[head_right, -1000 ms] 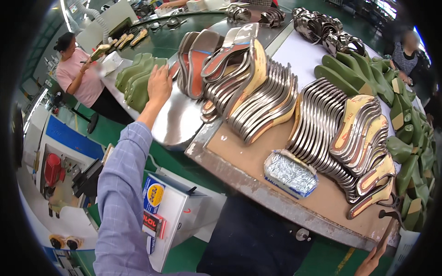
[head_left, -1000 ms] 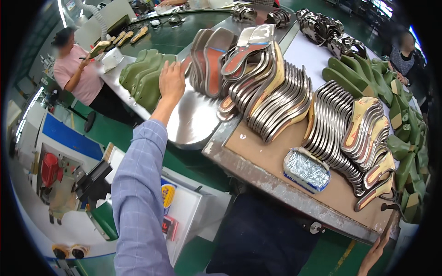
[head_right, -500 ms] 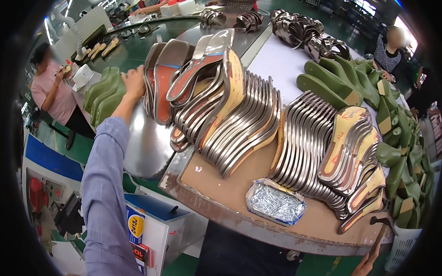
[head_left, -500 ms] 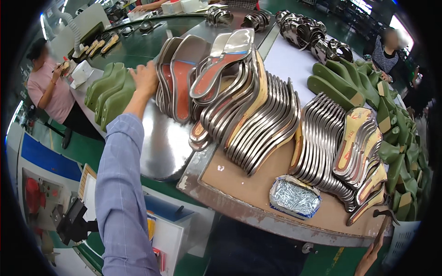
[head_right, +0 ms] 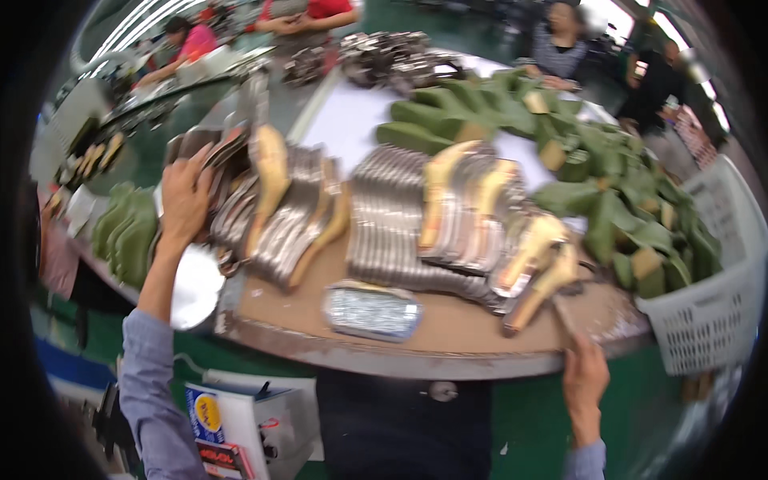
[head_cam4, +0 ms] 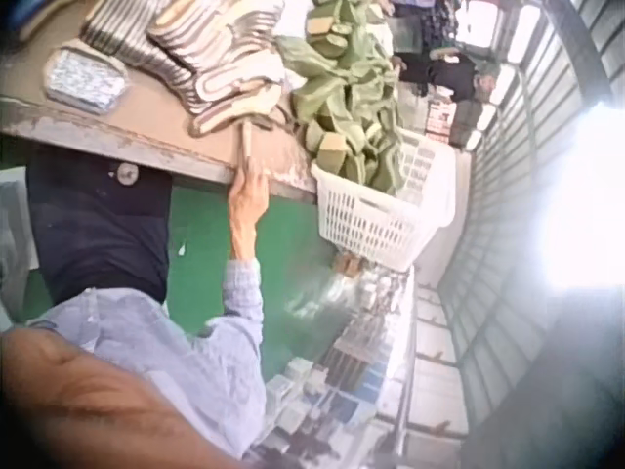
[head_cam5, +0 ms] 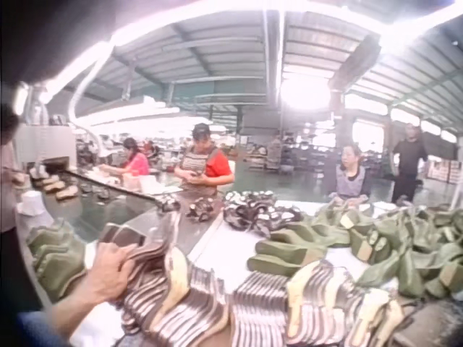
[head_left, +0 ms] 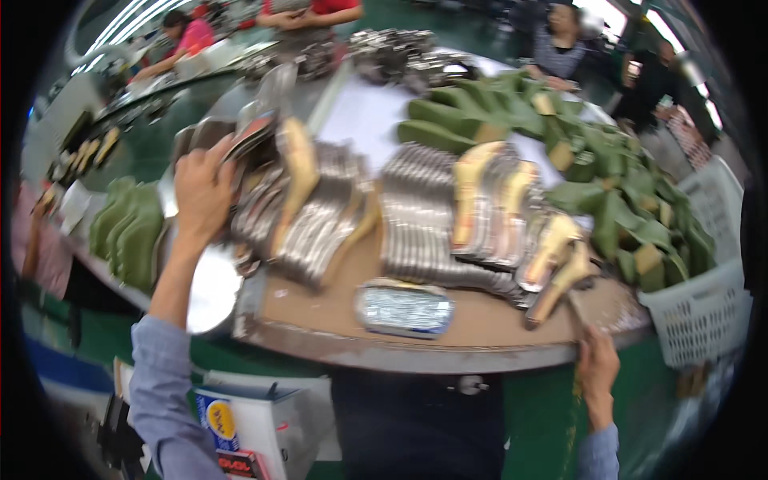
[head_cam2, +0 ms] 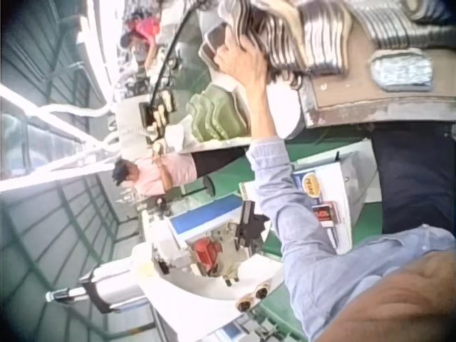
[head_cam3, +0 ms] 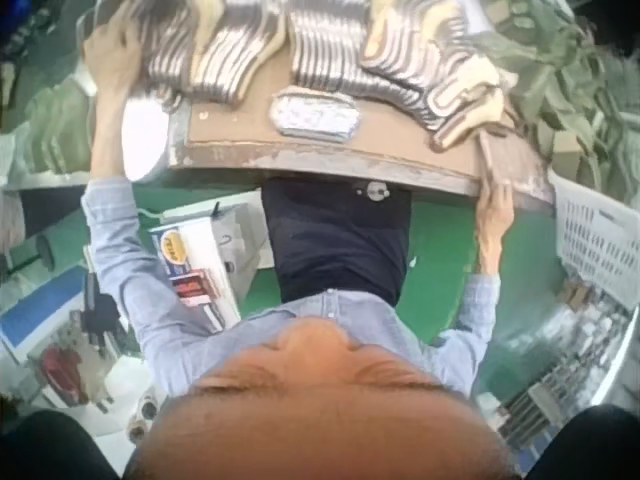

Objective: The person assembles green slip-on shoes by attaching the sole to the upper using a hammer and nails. They repeatedly pick up a shoe upper, align it with a sole, and hammer nails into the heel area to secure the components. The finished shoes are placed on a nearby table.

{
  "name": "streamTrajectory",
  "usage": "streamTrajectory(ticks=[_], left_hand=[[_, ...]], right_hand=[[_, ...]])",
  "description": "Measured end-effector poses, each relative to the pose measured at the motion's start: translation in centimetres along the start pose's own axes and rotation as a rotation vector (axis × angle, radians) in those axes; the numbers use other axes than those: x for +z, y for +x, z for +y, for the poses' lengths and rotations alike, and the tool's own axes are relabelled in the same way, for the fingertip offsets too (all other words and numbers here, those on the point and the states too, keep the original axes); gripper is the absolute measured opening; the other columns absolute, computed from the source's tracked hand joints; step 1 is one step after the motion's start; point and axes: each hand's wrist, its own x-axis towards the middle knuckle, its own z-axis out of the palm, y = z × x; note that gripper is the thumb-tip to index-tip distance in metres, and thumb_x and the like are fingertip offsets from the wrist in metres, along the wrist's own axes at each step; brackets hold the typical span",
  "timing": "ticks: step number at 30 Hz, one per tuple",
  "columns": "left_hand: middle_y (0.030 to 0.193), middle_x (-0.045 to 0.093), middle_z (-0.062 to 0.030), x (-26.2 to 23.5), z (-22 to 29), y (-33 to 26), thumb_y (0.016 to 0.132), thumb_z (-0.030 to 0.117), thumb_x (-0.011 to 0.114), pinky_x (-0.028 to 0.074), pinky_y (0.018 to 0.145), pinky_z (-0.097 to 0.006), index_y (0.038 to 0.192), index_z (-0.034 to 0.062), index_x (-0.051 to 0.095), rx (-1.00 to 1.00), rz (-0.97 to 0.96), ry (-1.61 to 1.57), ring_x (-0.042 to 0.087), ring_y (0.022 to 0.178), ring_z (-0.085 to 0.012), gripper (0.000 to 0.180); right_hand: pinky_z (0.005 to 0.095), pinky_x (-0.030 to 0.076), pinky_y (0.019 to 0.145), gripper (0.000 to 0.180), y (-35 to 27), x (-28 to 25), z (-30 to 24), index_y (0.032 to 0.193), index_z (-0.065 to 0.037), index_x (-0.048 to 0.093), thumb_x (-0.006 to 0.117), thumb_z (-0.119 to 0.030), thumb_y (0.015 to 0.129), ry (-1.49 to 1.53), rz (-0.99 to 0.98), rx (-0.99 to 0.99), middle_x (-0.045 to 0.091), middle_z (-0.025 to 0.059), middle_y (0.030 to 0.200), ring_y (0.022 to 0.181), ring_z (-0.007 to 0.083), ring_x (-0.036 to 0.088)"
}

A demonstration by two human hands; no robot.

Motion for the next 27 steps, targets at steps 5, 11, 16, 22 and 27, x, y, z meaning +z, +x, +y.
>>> streamTrajectory(ticks=[5, 11, 16, 22, 27], left_hand=[[0.127, 0.064, -0.0184, 1.8, -4.0, 0.4, 0.087, 0.020, 0.069, 0.046, 0.099, -0.037, 0.138, 0.0004, 0.054, -0.482, -0.101, -0.422, 0.062, 0.111, -0.0306, 0.057], [0.060, 0.034, 0.0058, -3.5, -1.7, 3.7, 0.096, 0.054, 0.063, 0.015, 0.035, -0.020, 0.089, 0.0086, 0.064, -0.962, 0.168, -1.872, 0.026, 0.041, -0.0025, 0.046], [0.068, 0.047, 0.0023, -8.0, 8.1, -0.2, 0.102, 0.048, 0.055, 0.031, 0.041, -0.021, 0.095, 0.0085, 0.060, -0.771, 0.162, -1.802, 0.039, 0.048, -0.0067, 0.040], [0.104, 0.063, -0.0100, -11.4, 21.5, -10.3, 0.105, 0.030, 0.053, 0.054, 0.068, -0.030, 0.137, 0.0053, 0.045, -0.859, 0.135, -1.542, 0.065, 0.075, -0.0181, 0.041], [0.108, 0.063, -0.0192, -13.9, 23.1, -16.6, 0.104, 0.017, 0.046, 0.060, 0.075, -0.039, 0.142, 0.0020, 0.035, -1.100, 0.002, -1.501, 0.070, 0.082, -0.0283, 0.042]], right_hand=[[0.0464, 0.047, 0.078, 0.041, 0.1, 1.4, 0.5, 0.122, -0.009, 0.062, 0.073, -0.010, 0.083, 0.072, 0.109, -0.045, 0.059, 0.0154, 0.096, 0.090, 0.0365, 0.057], [0.0447, 0.050, 0.082, 0.041, 3.3, -0.5, 1.4, 0.129, -0.003, 0.058, 0.069, -0.013, 0.091, 0.388, 0.218, 0.149, 0.063, 0.0170, 0.100, 0.091, 0.0342, 0.062], [0.0432, 0.051, 0.090, 0.069, 15.0, 1.3, 1.8, 0.138, 0.004, 0.048, 0.068, -0.043, 0.092, 0.698, 0.150, 0.381, 0.065, 0.0241, 0.118, 0.103, 0.0352, 0.066], [0.0506, 0.041, 0.108, 0.129, 30.5, 5.6, -0.2, 0.157, 0.001, 0.012, 0.072, -0.074, 0.071, 0.319, -0.082, 0.625, 0.038, 0.0396, 0.146, 0.131, 0.0479, 0.049], [0.0476, 0.051, 0.100, 0.116, 35.1, 10.8, -4.1, 0.155, -0.005, 0.022, 0.077, -0.062, 0.071, -0.004, -0.269, 0.662, 0.018, 0.0500, 0.147, 0.122, 0.0552, 0.055]])
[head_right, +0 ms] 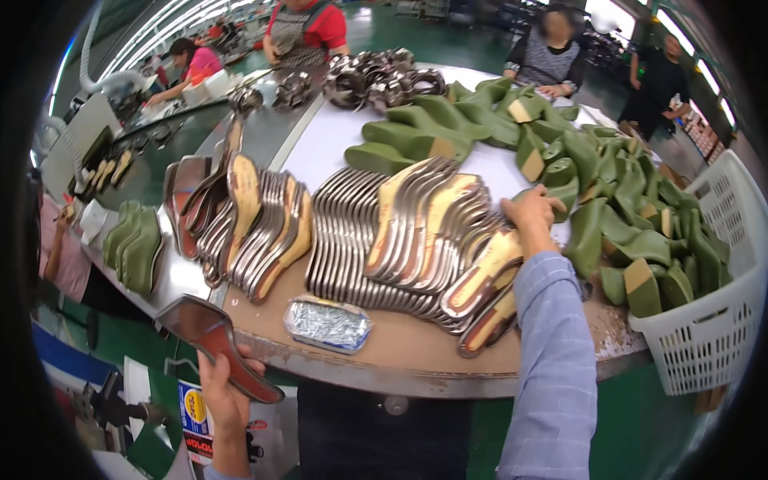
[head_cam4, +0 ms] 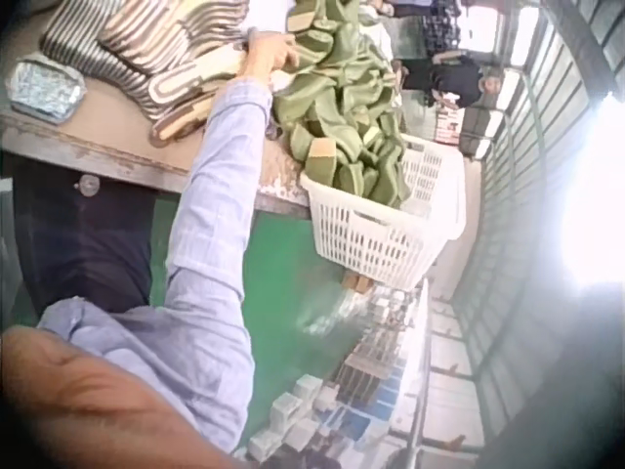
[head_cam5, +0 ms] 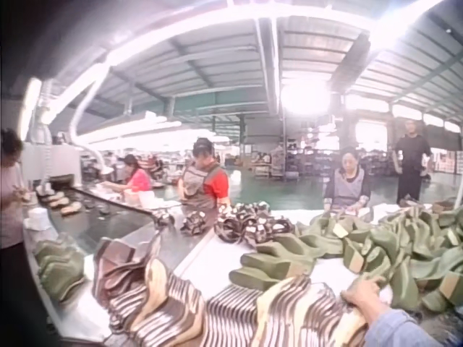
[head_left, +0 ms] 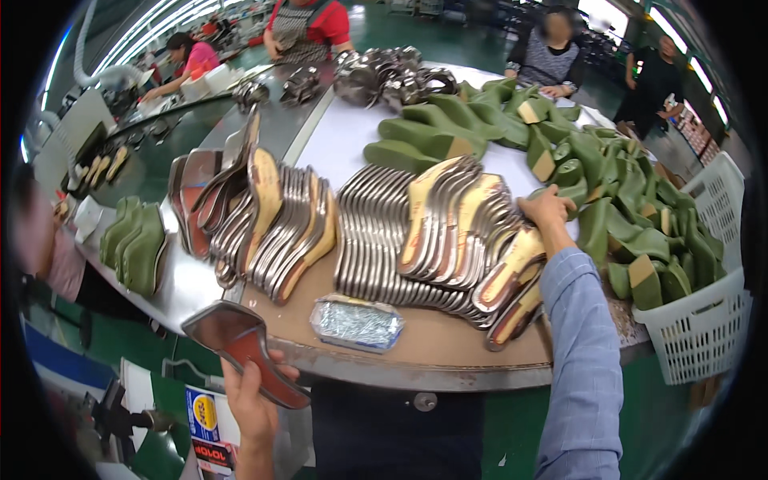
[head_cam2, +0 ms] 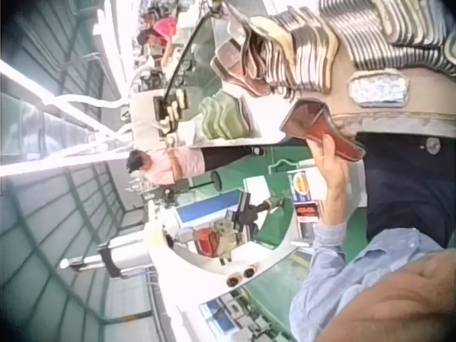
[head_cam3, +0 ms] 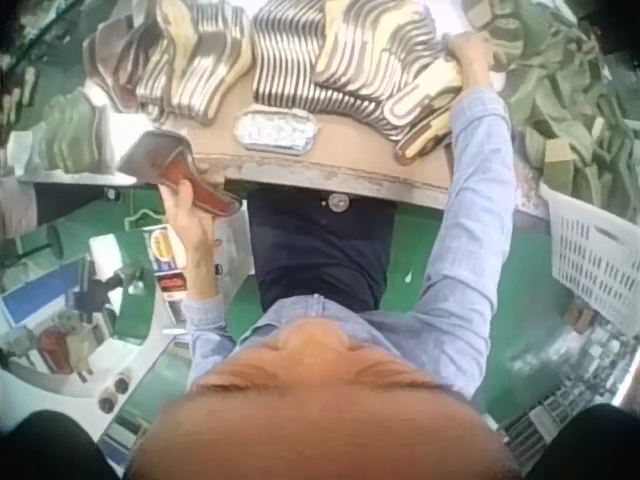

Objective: The person assembles green slip-on shoes by attaching the sole to the upper using a hammer and nails. They repeatedly pick up a shoe upper, align it with a sole, and hammer nails into the heel area to secure the components. The finished shoes are placed on a nearby table.

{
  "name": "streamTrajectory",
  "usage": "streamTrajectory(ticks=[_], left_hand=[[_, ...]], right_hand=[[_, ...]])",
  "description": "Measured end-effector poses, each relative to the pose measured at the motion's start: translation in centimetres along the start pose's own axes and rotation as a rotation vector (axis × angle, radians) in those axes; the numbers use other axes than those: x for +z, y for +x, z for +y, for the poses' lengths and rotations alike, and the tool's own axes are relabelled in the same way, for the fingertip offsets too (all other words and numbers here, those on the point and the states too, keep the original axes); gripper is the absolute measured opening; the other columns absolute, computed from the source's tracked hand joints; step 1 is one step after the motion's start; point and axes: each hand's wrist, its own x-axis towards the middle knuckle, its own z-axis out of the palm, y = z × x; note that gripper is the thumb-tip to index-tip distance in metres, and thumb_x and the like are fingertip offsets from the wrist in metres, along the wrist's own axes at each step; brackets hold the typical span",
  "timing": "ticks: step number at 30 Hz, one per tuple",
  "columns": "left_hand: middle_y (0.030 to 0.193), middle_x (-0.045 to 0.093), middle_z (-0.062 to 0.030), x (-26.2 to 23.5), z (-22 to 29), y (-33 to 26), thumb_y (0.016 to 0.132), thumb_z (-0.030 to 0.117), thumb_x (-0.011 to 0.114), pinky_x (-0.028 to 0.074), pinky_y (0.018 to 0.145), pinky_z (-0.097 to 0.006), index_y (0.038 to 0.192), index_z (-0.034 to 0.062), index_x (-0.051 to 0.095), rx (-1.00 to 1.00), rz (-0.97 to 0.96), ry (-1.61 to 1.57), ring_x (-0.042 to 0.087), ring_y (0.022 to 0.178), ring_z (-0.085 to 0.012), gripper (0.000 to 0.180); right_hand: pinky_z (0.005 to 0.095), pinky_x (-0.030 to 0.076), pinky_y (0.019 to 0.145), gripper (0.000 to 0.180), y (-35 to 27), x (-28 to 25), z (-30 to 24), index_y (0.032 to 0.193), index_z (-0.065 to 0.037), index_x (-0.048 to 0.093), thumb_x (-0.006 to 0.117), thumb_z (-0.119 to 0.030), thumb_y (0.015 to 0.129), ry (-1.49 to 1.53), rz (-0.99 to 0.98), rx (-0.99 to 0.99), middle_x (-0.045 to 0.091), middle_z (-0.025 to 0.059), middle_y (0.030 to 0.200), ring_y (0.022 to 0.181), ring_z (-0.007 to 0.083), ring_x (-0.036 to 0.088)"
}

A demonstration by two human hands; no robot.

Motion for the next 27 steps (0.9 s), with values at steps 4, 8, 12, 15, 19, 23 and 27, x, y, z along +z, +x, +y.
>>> streamTrajectory(ticks=[4, 8, 12, 15, 19, 23, 27], left_hand=[[0.116, 0.062, -0.0204, -2.3, -0.9, -2.2, 0.104, 0.017, 0.045, 0.059, 0.080, -0.043, 0.141, 0.0027, 0.036, -0.125, 0.021, -0.029, 0.070, 0.090, -0.0317, 0.041], [0.127, 0.059, -0.0156, 0.0, -1.6, -1.4, 0.101, 0.023, 0.050, 0.056, 0.089, -0.053, 0.140, 0.0052, 0.040, -0.319, -0.101, -0.254, 0.067, 0.103, -0.0331, 0.044], [0.129, 0.057, -0.0143, 1.0, -1.8, -1.9, 0.104, 0.036, 0.042, 0.054, 0.094, -0.056, 0.141, 0.0057, 0.041, -0.395, -0.159, -0.432, 0.063, 0.113, -0.0351, 0.048], [0.129, 0.057, -0.0146, 3.3, -1.9, -3.0, 0.106, 0.045, 0.038, 0.054, 0.094, -0.054, 0.140, 0.0042, 0.043, -0.446, -0.257, -0.538, 0.061, 0.115, -0.0333, 0.053], [0.133, 0.055, -0.0142, 6.8, -2.5, -5.3, 0.100, 0.063, 0.040, 0.053, 0.093, -0.059, 0.143, 0.0042, 0.039, -0.496, -0.363, -0.549, 0.061, 0.115, -0.0348, 0.072], [0.120, 0.062, -0.0173, 9.5, -1.7, -7.1, 0.096, 0.069, 0.044, 0.059, 0.082, -0.053, 0.136, 0.0034, 0.047, -0.497, -0.296, -0.631, 0.066, 0.102, -0.0350, 0.077], [0.103, 0.066, -0.0193, 9.2, -0.9, -6.9, 0.096, 0.064, 0.044, 0.061, 0.075, -0.045, 0.125, 0.0022, 0.057, -0.558, -0.328, -0.874, 0.070, 0.088, -0.0307, 0.069]], right_hand=[[0.0435, 0.040, 0.111, 0.111, 1.8, 0.6, 1.4, 0.158, -0.010, 0.020, 0.075, -0.052, 0.072, 0.043, -0.008, -0.079, 0.029, 0.0483, 0.145, 0.133, 0.0538, 0.044], [0.0390, 0.049, 0.099, 0.066, 9.8, -3.2, 16.1, 0.134, -0.001, 0.055, 0.069, -0.040, 0.084, 1.012, -0.203, -0.182, 0.065, 0.0140, 0.123, 0.117, 0.0265, 0.062], [0.0433, 0.059, 0.083, 0.042, -2.8, -8.5, 15.8, 0.117, -0.004, 0.063, 0.058, -0.037, 0.091, 1.900, -0.559, -0.165, 0.068, 0.0110, 0.117, 0.101, 0.0265, 0.069], [0.0426, 0.058, 0.078, 0.053, -14.7, -11.7, 18.1, 0.128, 0.002, 0.058, 0.051, -0.036, 0.092, 1.965, -0.421, -0.317, 0.066, 0.0196, 0.118, 0.097, 0.0329, 0.068], [0.0454, 0.055, 0.093, 0.060, -28.4, -10.3, 18.9, 0.126, 0.007, 0.058, 0.041, -0.040, 0.093, 1.931, -0.360, -0.544, 0.065, 0.0205, 0.121, 0.105, 0.0328, 0.066], [0.0407, 0.043, 0.106, 0.078, -36.8, -10.4, 15.3, 0.134, 0.006, 0.058, 0.071, -0.054, 0.087, 1.242, -0.670, -1.038, 0.056, 0.0207, 0.138, 0.130, 0.0295, 0.052], [0.0435, 0.035, 0.112, 0.097, -38.9, -7.9, 15.2, 0.147, 0.003, 0.039, 0.069, -0.065, 0.085, 1.237, -0.955, -0.877, 0.044, 0.0215, 0.148, 0.134, 0.0307, 0.047]])
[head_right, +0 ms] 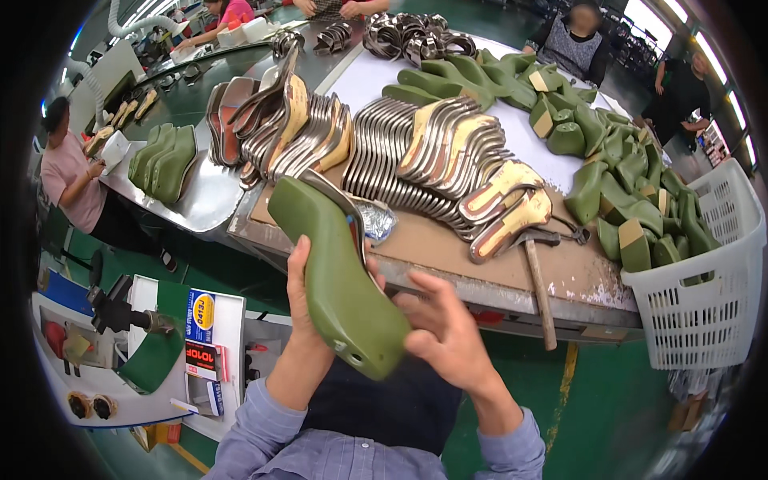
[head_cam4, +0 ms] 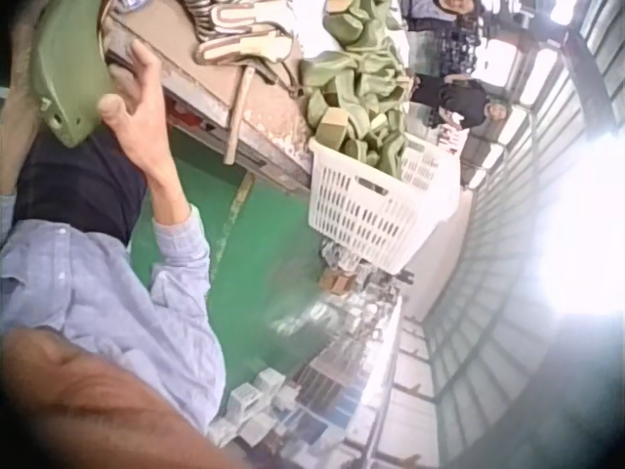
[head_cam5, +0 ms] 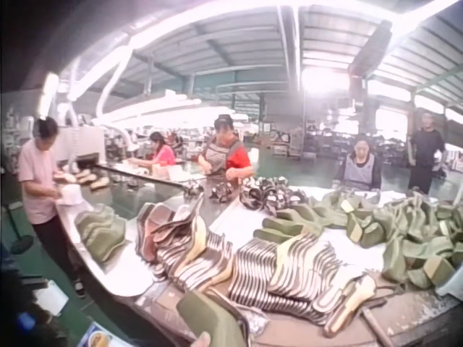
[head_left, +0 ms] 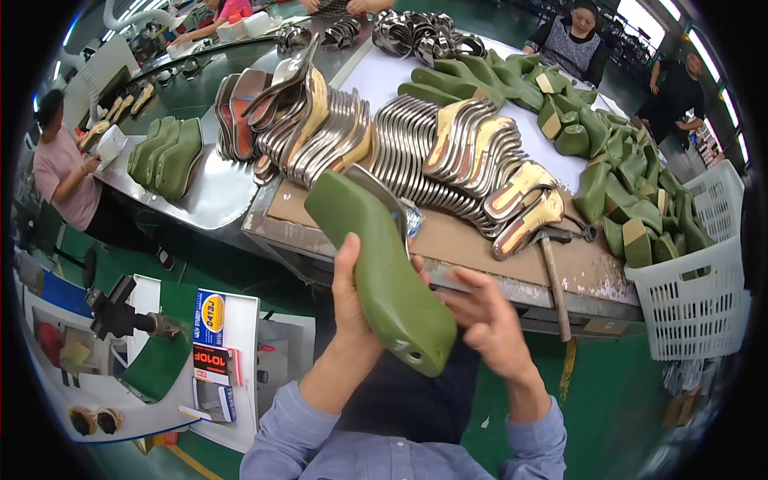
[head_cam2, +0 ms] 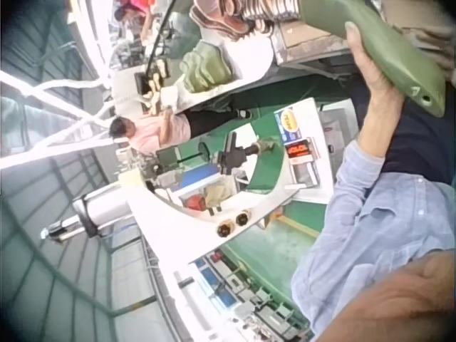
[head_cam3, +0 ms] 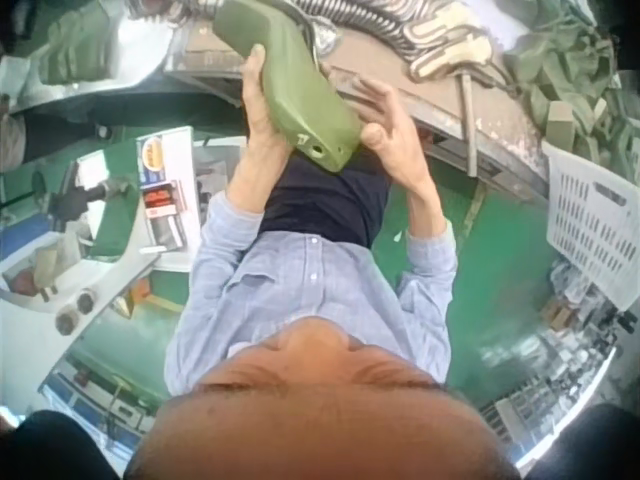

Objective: The person assembles green slip-on shoes by attaching the sole to the upper using a hammer and nails. They repeatedly pick up a shoe upper, align it with a sole, and hammer nails into the heel area to secure the components. The finished shoes are placed on a nearby table.

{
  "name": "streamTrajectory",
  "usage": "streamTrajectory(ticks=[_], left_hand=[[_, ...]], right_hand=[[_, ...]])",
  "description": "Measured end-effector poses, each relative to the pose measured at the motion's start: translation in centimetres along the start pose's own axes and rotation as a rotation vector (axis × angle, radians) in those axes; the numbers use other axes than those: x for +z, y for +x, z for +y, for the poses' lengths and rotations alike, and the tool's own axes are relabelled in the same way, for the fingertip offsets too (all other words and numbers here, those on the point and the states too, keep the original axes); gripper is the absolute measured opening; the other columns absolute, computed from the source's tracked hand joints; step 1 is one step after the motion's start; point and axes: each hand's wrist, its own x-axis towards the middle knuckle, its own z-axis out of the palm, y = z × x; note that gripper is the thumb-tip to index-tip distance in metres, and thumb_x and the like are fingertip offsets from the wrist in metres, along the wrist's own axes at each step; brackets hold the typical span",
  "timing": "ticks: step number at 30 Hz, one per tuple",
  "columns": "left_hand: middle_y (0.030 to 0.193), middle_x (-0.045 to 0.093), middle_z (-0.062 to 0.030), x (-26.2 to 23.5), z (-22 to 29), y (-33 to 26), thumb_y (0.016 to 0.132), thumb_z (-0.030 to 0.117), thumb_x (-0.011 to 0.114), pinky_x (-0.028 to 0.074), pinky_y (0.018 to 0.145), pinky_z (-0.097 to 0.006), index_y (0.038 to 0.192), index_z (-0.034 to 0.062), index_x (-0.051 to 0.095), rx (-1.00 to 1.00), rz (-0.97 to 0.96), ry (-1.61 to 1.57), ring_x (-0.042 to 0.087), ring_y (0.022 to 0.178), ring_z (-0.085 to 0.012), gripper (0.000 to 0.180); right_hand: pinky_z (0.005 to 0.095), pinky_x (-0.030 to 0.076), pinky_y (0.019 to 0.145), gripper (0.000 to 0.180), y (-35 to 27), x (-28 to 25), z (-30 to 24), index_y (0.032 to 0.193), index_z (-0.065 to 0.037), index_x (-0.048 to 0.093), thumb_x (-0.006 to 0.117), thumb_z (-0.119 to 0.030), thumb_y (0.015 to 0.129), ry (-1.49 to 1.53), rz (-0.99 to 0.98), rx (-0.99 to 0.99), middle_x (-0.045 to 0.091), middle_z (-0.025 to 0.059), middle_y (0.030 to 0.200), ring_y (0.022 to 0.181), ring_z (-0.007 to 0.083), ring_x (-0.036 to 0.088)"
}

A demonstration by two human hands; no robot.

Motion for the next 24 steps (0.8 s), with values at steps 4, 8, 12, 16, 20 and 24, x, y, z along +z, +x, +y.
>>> streamTrajectory(ticks=[4, 8, 12, 16, 20, 24], left_hand=[[0.119, 0.063, -0.0183, 1.6, -1.4, -0.2, 0.095, 0.054, 0.055, 0.058, 0.082, -0.040, 0.133, 0.0007, 0.052, 0.079, -0.154, 0.381, 0.068, 0.097, -0.0252, 0.065], [0.137, 0.052, -0.0174, 4.5, 0.1, 2.1, 0.090, 0.041, 0.072, 0.050, 0.101, -0.045, 0.149, 0.0054, 0.030, 0.533, -0.479, 0.503, 0.056, 0.125, -0.0316, 0.081], [0.133, 0.054, -0.0196, 2.7, 1.2, 2.5, 0.096, 0.027, 0.066, 0.050, 0.102, -0.050, 0.143, 0.0070, 0.033, 0.528, -0.217, 0.344, 0.057, 0.124, -0.0362, 0.062], [0.123, 0.061, -0.0199, -5.3, 2.5, 1.1, 0.098, 0.018, 0.059, 0.056, 0.094, -0.044, 0.135, -0.0007, 0.044, 0.562, 0.188, 0.412, 0.064, 0.114, -0.0320, 0.044], [0.120, 0.065, -0.0167, -8.9, 6.8, -0.1, 0.093, 0.001, 0.058, 0.055, 0.089, -0.035, 0.126, -0.0049, 0.058, 0.649, 0.323, 1.314, 0.067, 0.105, -0.0250, 0.034], [0.113, 0.071, -0.0125, -3.2, 10.0, 5.7, 0.088, 0.007, 0.067, 0.054, 0.083, -0.032, 0.114, 0.0006, 0.071, 0.436, -0.007, 1.894, 0.068, 0.098, -0.0205, 0.028]], right_hand=[[0.0415, 0.035, 0.113, 0.093, -0.5, -0.4, 1.2, 0.146, 0.003, 0.030, 0.080, -0.046, 0.084, 0.178, -0.095, 0.067, 0.044, 0.0206, 0.147, 0.135, 0.0255, 0.045], [0.0420, 0.047, 0.100, 0.075, -0.7, -2.4, 0.3, 0.130, -0.002, 0.039, 0.089, -0.006, 0.074, -0.467, 0.153, -0.368, 0.052, 0.0228, 0.132, 0.121, 0.0311, 0.057], [0.0436, 0.051, 0.091, 0.080, 1.4, -4.3, 4.3, 0.130, -0.011, 0.042, 0.091, -0.002, 0.067, -0.683, 0.154, -0.522, 0.054, 0.0243, 0.128, 0.112, 0.0399, 0.060], [0.0471, 0.050, 0.089, 0.069, 3.1, -3.0, 6.1, 0.124, -0.008, 0.049, 0.088, -0.007, 0.067, -0.803, 0.051, -0.517, 0.054, 0.0215, 0.125, 0.106, 0.0423, 0.059], [0.0477, 0.050, 0.089, 0.069, 3.5, -2.8, 6.3, 0.124, -0.009, 0.051, 0.089, -0.011, 0.066, -0.911, -0.024, -0.482, 0.054, 0.0197, 0.125, 0.108, 0.0409, 0.057], [0.0477, 0.050, 0.089, 0.070, 3.6, -2.3, 6.2, 0.125, -0.010, 0.050, 0.089, -0.012, 0.067, -0.938, -0.038, -0.468, 0.054, 0.0187, 0.125, 0.109, 0.0404, 0.057]])
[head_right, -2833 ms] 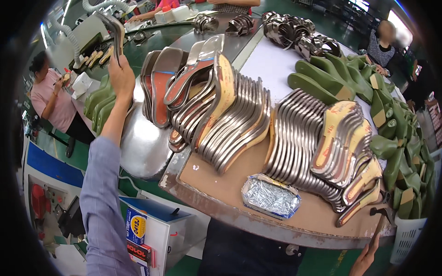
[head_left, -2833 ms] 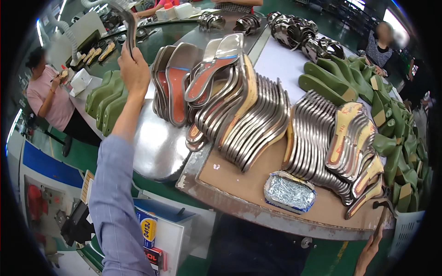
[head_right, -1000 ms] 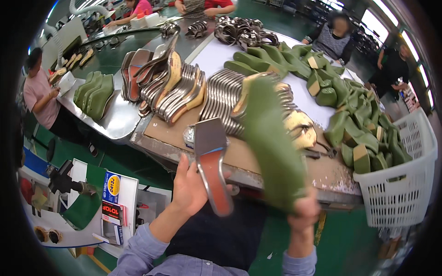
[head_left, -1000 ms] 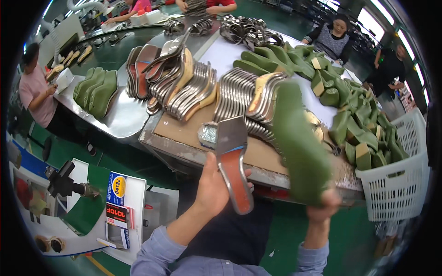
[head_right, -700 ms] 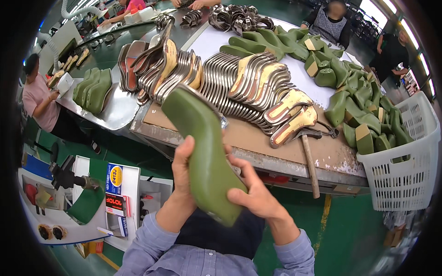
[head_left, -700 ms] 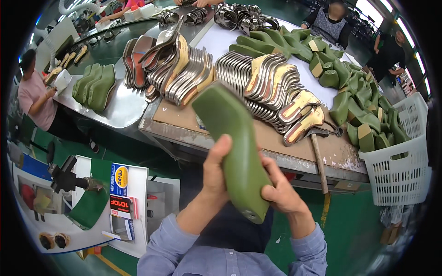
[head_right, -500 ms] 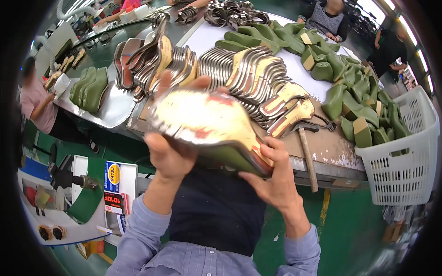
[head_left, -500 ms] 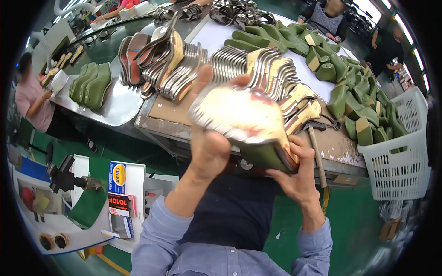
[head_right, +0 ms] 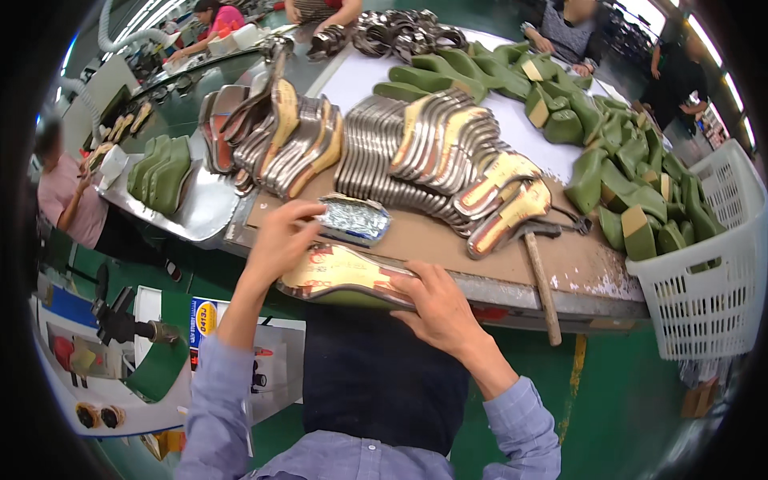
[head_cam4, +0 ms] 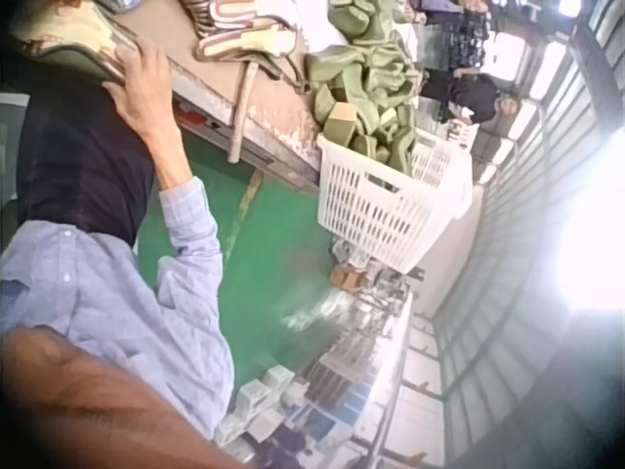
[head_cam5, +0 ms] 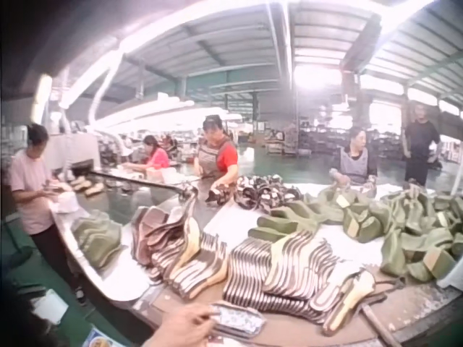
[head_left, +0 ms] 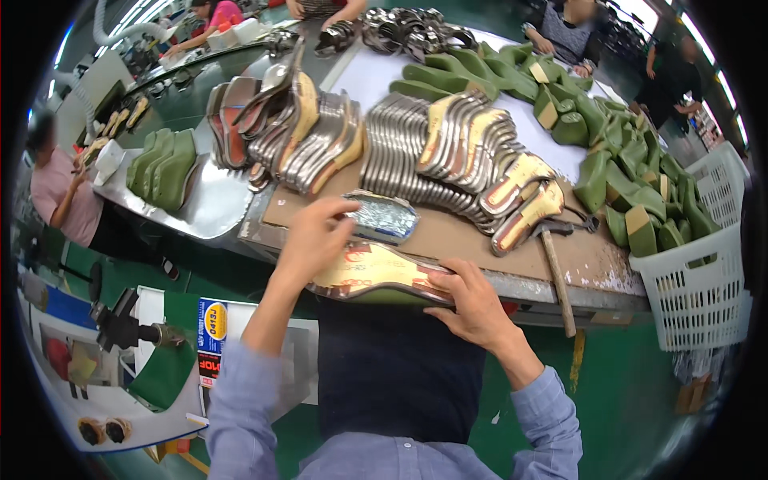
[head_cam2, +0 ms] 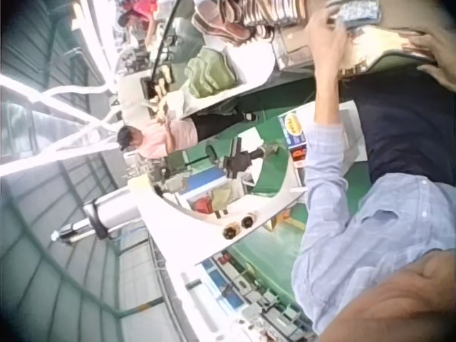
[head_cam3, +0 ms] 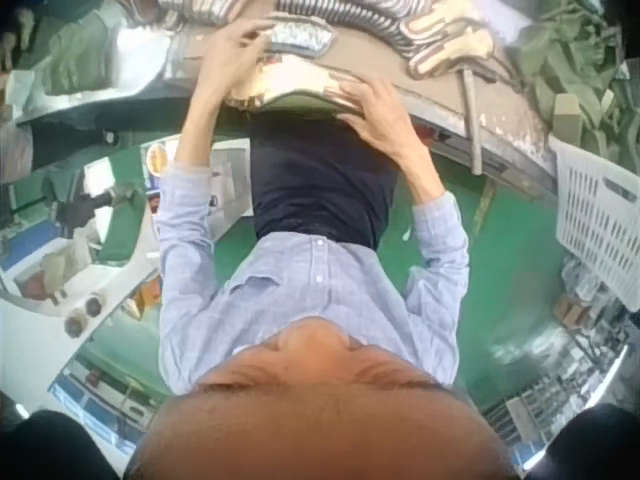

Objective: The person assembles green slip-on shoes by attaching the sole to the upper using a hammer and nails. They repeatedly pick up a shoe upper, align it with a sole, and hammer nails into the heel area to secure the components. The finished shoes are placed on a nearby table.

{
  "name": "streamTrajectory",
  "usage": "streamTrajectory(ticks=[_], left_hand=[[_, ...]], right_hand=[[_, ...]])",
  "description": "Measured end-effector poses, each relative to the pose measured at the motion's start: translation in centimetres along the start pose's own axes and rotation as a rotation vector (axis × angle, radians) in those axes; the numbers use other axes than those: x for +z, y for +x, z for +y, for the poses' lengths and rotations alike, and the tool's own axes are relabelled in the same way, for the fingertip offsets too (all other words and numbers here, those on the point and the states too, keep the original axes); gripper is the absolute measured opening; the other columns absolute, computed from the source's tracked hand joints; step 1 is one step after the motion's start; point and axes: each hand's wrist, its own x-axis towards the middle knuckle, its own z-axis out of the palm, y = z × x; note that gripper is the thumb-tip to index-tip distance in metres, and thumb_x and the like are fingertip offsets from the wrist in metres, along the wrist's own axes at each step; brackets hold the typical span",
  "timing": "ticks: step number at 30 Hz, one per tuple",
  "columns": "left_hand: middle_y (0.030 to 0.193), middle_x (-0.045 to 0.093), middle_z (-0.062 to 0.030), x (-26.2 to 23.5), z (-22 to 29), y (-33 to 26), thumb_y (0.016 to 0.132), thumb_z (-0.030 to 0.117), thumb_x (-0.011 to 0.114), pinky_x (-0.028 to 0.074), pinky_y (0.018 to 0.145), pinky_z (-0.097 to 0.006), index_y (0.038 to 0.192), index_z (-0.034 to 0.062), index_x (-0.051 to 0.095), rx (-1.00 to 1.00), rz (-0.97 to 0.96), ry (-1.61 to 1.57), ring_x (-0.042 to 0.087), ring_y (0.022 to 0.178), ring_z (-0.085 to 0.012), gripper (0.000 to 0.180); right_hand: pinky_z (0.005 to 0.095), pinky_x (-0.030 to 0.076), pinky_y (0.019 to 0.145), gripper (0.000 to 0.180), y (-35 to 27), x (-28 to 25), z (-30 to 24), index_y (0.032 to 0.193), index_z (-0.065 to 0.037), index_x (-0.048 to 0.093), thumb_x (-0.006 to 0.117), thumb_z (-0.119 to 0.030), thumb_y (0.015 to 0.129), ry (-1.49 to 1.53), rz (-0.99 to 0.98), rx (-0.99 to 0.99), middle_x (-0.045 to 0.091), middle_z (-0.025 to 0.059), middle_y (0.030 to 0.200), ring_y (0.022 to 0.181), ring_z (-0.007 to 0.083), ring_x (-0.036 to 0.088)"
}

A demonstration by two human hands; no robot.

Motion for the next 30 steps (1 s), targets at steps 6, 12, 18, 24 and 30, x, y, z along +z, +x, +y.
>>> streamTrajectory(ticks=[6, 12, 18, 24, 30], left_hand=[[0.085, 0.076, -0.0090, 3.1, -0.8, 6.7, 0.077, 0.031, 0.079, 0.054, 0.078, -0.039, 0.094, 0.0134, 0.081, -0.010, -0.322, 0.535, 0.072, 0.081, -0.0274, 0.024], [0.080, 0.075, -0.0101, 3.1, -1.8, 6.4, 0.081, 0.028, 0.078, 0.053, 0.075, -0.036, 0.090, 0.0102, 0.080, 0.014, -0.200, 0.372, 0.071, 0.076, -0.0251, 0.020], [0.083, 0.075, -0.0114, 2.7, -1.6, 6.2, 0.091, 0.018, 0.070, 0.054, 0.071, -0.032, 0.101, 0.0026, 0.076, 0.110, -0.101, 0.243, 0.071, 0.073, -0.0209, 0.019], [0.095, 0.074, -0.0107, 3.0, 6.2, 2.0, 0.095, 0.005, 0.064, 0.055, 0.075, -0.028, 0.113, -0.0041, 0.070, 0.109, -0.283, -0.161, 0.071, 0.086, -0.0150, 0.020], [0.100, 0.074, -0.0112, 6.9, 8.1, -2.8, 0.094, 0.003, 0.066, 0.056, 0.081, -0.027, 0.105, -0.0046, 0.069, 0.040, -0.285, -0.210, 0.071, 0.090, -0.0139, 0.014]], right_hand=[[0.0486, 0.049, 0.088, 0.066, -0.1, 0.0, -0.4, 0.124, -0.009, 0.052, 0.087, -0.011, 0.068, -0.005, 0.034, 0.019, 0.054, 0.0188, 0.122, 0.107, 0.0406, 0.056], [0.0484, 0.049, 0.087, 0.066, 0.0, 0.0, -0.5, 0.122, -0.009, 0.052, 0.088, -0.011, 0.067, -0.010, 0.052, 0.018, 0.054, 0.0187, 0.119, 0.105, 0.0404, 0.056], [0.0478, 0.049, 0.087, 0.067, 0.1, -0.3, -0.8, 0.124, -0.010, 0.053, 0.087, -0.011, 0.067, -0.003, 0.057, 0.013, 0.054, 0.0173, 0.118, 0.105, 0.0388, 0.057], [0.0473, 0.049, 0.088, 0.064, -0.2, -0.5, -0.5, 0.124, -0.009, 0.054, 0.086, -0.013, 0.069, -0.009, 0.045, 0.025, 0.054, 0.0162, 0.119, 0.106, 0.0383, 0.056], [0.0469, 0.047, 0.096, 0.057, -1.3, -1.4, -0.1, 0.126, -0.006, 0.053, 0.081, -0.018, 0.078, 0.007, 0.125, 0.100, 0.055, 0.0182, 0.128, 0.117, 0.0394, 0.055]])
